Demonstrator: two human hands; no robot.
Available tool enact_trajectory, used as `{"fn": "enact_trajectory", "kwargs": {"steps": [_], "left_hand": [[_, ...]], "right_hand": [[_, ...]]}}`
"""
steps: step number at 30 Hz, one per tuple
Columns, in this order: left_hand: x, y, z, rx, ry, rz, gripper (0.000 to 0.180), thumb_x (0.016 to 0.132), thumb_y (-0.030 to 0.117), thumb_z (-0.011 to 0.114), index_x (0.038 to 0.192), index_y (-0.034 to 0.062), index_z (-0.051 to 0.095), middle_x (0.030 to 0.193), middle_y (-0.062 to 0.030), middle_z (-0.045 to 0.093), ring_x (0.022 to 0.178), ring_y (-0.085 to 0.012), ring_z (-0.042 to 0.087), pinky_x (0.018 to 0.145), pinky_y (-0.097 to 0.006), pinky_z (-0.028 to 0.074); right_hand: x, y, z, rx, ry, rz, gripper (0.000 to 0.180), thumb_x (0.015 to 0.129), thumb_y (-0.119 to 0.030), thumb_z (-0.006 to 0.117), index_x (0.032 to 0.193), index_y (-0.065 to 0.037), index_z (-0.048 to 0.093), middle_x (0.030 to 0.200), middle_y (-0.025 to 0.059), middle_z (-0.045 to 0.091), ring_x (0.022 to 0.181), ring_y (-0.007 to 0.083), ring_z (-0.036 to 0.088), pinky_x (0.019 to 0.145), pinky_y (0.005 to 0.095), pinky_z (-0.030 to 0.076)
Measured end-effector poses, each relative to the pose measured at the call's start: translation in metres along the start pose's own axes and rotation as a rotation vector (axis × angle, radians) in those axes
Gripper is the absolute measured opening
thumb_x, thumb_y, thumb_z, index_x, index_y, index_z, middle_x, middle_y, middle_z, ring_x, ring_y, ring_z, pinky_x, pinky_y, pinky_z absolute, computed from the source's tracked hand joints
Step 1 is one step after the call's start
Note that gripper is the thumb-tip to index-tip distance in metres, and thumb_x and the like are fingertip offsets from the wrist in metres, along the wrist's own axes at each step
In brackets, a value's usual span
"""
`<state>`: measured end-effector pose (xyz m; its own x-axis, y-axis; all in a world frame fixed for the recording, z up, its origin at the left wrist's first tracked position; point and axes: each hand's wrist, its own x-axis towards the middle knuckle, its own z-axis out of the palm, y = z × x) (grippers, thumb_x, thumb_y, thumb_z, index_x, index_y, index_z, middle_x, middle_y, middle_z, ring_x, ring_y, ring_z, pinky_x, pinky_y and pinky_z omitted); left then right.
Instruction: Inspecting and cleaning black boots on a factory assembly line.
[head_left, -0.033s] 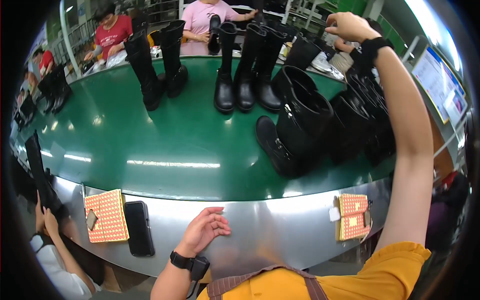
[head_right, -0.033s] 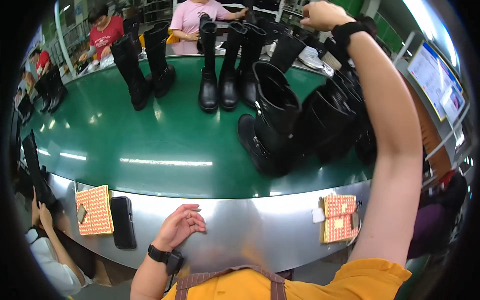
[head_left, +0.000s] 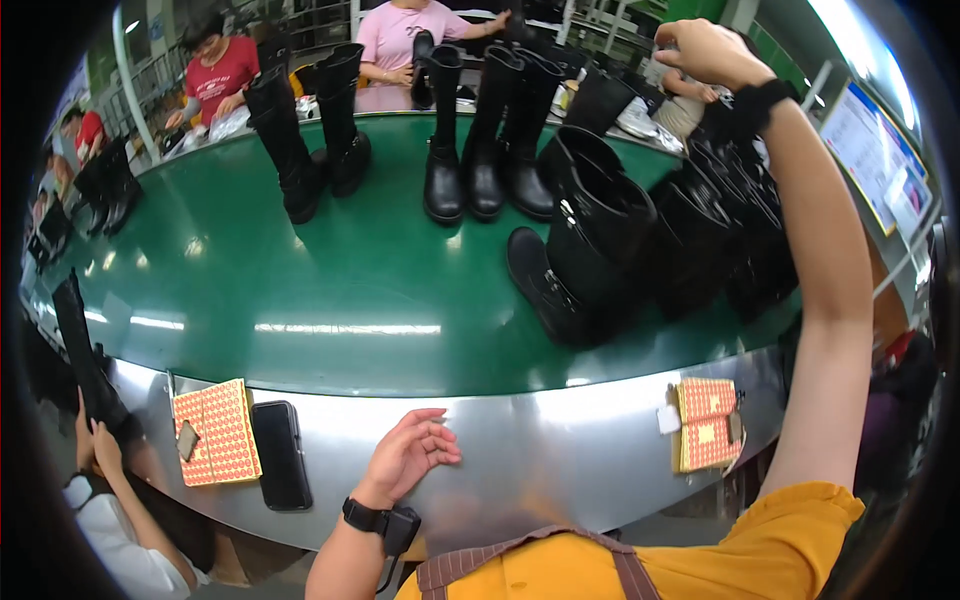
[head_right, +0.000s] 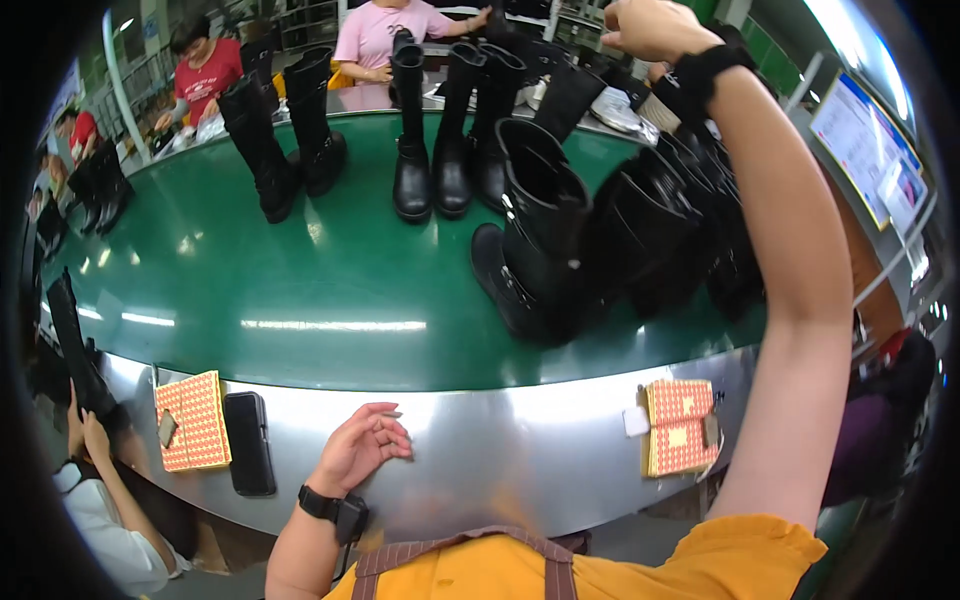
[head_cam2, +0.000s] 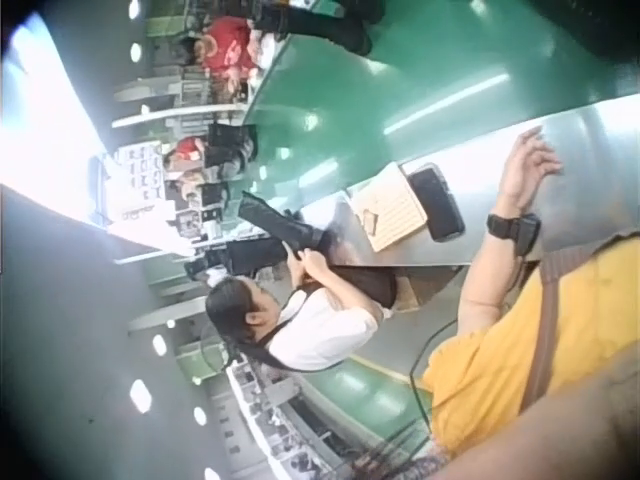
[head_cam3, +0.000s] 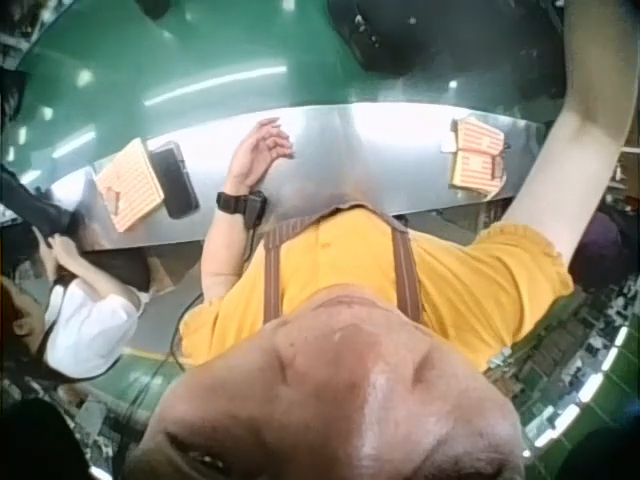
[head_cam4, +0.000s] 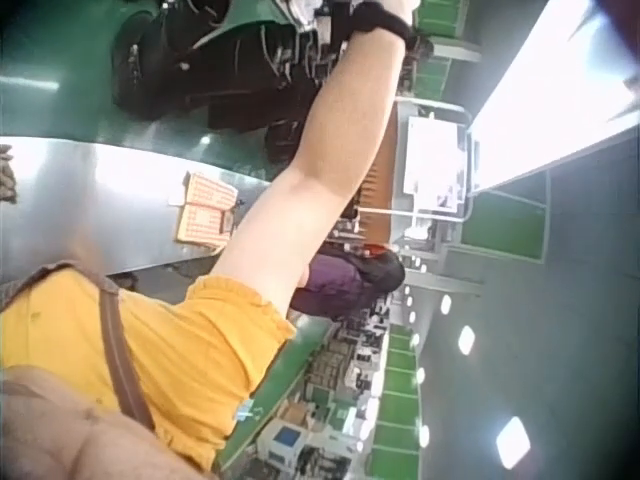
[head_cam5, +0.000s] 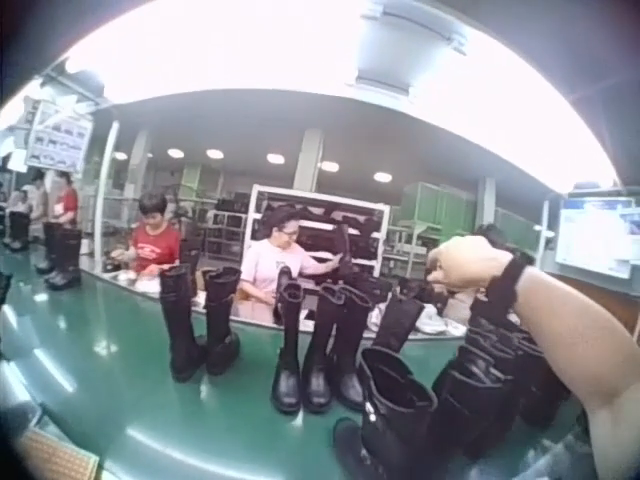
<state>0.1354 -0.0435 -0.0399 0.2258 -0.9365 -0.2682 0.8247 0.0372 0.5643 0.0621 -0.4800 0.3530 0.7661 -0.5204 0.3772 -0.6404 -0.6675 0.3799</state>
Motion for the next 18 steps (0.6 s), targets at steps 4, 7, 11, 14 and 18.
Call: {"fn": "enact_trajectory", "kwargs": {"steps": [4, 7, 11, 14, 18], "left_hand": [[0.003, -0.004, 0.000, 0.087, -0.002, 0.040, 0.031, 0.096, 0.014, 0.043, 0.124, -0.0014, 0.042, 0.098, -0.0171, 0.061, 0.089, -0.0262, 0.063, 0.082, -0.042, 0.053], [0.003, -0.006, 0.004, 0.138, 0.000, 0.064, 0.030, 0.097, 0.012, 0.042, 0.124, -0.0017, 0.042, 0.096, -0.0170, 0.061, 0.088, -0.0259, 0.064, 0.081, -0.042, 0.055], [0.002, -0.011, 0.020, 0.251, 0.071, 0.095, 0.027, 0.096, 0.009, 0.042, 0.121, -0.0016, 0.044, 0.094, -0.0157, 0.061, 0.084, -0.0242, 0.065, 0.078, -0.040, 0.057], [0.007, -0.018, 0.041, 0.413, 0.155, 0.096, 0.024, 0.095, 0.009, 0.048, 0.116, -0.0023, 0.050, 0.093, -0.0135, 0.061, 0.081, -0.0206, 0.065, 0.073, -0.033, 0.057], [0.039, -0.027, 0.087, 1.058, 0.147, 0.252, 0.029, 0.088, 0.019, 0.059, 0.114, 0.0047, 0.060, 0.107, -0.0116, 0.057, 0.098, -0.0205, 0.058, 0.078, -0.031, 0.052]], "right_hand": [[-0.162, -0.016, -0.029, 0.060, 0.309, -0.219, 0.022, 0.087, -0.027, 0.059, 0.092, -0.007, 0.066, 0.084, 0.0128, 0.066, 0.082, 0.0333, 0.064, 0.071, 0.0427, 0.050], [-0.297, -0.035, -0.010, 0.280, 0.146, -0.179, 0.021, 0.082, -0.028, 0.065, 0.089, -0.008, 0.063, 0.078, 0.0113, 0.063, 0.074, 0.0325, 0.062, 0.066, 0.0432, 0.048], [-0.432, -0.067, 0.051, 0.638, -0.251, 0.056, 0.027, 0.078, -0.032, 0.071, 0.088, -0.007, 0.071, 0.072, 0.0098, 0.068, 0.065, 0.0268, 0.066, 0.061, 0.0353, 0.050], [-0.491, -0.091, 0.100, 0.737, -0.278, 0.309, 0.022, 0.079, -0.029, 0.071, 0.081, -0.007, 0.070, 0.070, 0.0094, 0.067, 0.063, 0.0252, 0.065, 0.057, 0.0341, 0.049], [-0.524, -0.111, 0.146, 0.887, -0.158, 0.434, 0.023, 0.080, -0.026, 0.070, 0.072, -0.005, 0.065, 0.062, 0.0097, 0.060, 0.057, 0.0292, 0.059, 0.054, 0.0372, 0.045]]}}
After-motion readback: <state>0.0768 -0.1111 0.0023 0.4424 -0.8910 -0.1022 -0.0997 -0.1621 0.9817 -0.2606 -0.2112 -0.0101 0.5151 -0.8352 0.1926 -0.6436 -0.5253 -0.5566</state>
